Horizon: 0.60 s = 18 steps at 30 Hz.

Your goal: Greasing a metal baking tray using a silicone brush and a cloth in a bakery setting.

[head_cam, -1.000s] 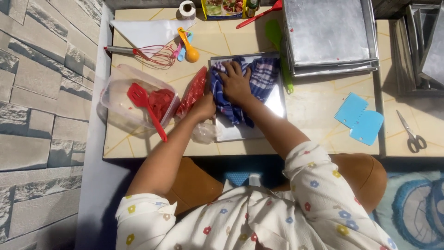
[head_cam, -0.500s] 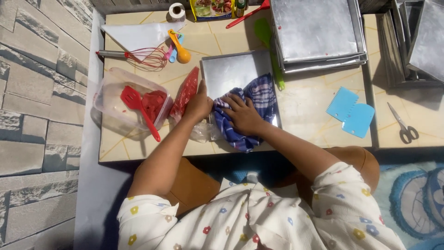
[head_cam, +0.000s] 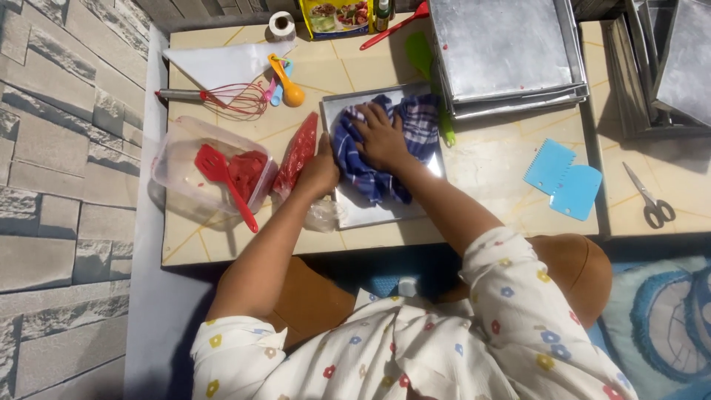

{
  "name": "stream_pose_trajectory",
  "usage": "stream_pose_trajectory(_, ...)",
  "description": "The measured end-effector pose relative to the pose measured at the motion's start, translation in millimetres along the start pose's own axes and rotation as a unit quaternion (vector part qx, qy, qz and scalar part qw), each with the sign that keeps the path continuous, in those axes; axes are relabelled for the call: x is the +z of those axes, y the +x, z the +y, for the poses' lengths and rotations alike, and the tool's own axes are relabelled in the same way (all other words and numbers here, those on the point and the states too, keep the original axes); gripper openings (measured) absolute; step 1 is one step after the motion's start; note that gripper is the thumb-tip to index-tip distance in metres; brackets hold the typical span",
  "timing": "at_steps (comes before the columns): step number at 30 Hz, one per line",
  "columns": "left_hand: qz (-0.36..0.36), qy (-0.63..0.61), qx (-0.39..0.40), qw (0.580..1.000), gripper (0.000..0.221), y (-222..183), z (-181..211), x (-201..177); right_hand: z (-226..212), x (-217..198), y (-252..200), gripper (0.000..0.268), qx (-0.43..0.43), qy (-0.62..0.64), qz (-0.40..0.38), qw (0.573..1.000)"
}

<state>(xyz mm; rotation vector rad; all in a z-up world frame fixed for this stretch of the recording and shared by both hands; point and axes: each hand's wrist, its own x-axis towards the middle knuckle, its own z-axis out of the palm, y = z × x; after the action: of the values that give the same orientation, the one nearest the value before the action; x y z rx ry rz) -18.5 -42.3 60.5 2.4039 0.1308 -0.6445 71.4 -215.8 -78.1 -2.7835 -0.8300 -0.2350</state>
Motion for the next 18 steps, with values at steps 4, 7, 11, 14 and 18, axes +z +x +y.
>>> stream_pose_trajectory(4,0.004,-0.012,-0.006,1.000,0.074,-9.5,1.7,1.1,8.3,-11.6,5.7,0.050,0.063,-0.013,-0.010,0.998)
stream_pose_trajectory(7,0.012,-0.029,-0.008,0.999,0.073,-6.0,-3.4,4.7,17.5,-18.7,0.3,0.048,0.107,0.009,-0.035,0.994)
stream_pose_trajectory(11,0.023,-0.036,-0.024,0.999,0.072,-8.8,-1.5,5.6,23.8,-19.2,-16.8,0.048,0.147,0.047,-0.052,0.987)
stream_pose_trajectory(14,0.033,-0.040,-0.026,0.998,0.070,-2.7,-5.8,11.2,13.1,-31.8,-37.0,0.048,0.131,0.061,-0.059,0.988)
stream_pose_trajectory(18,0.036,-0.034,-0.024,0.998,0.067,-2.2,-6.5,12.0,-3.1,-43.8,-66.7,0.049,0.121,0.053,-0.082,0.988)
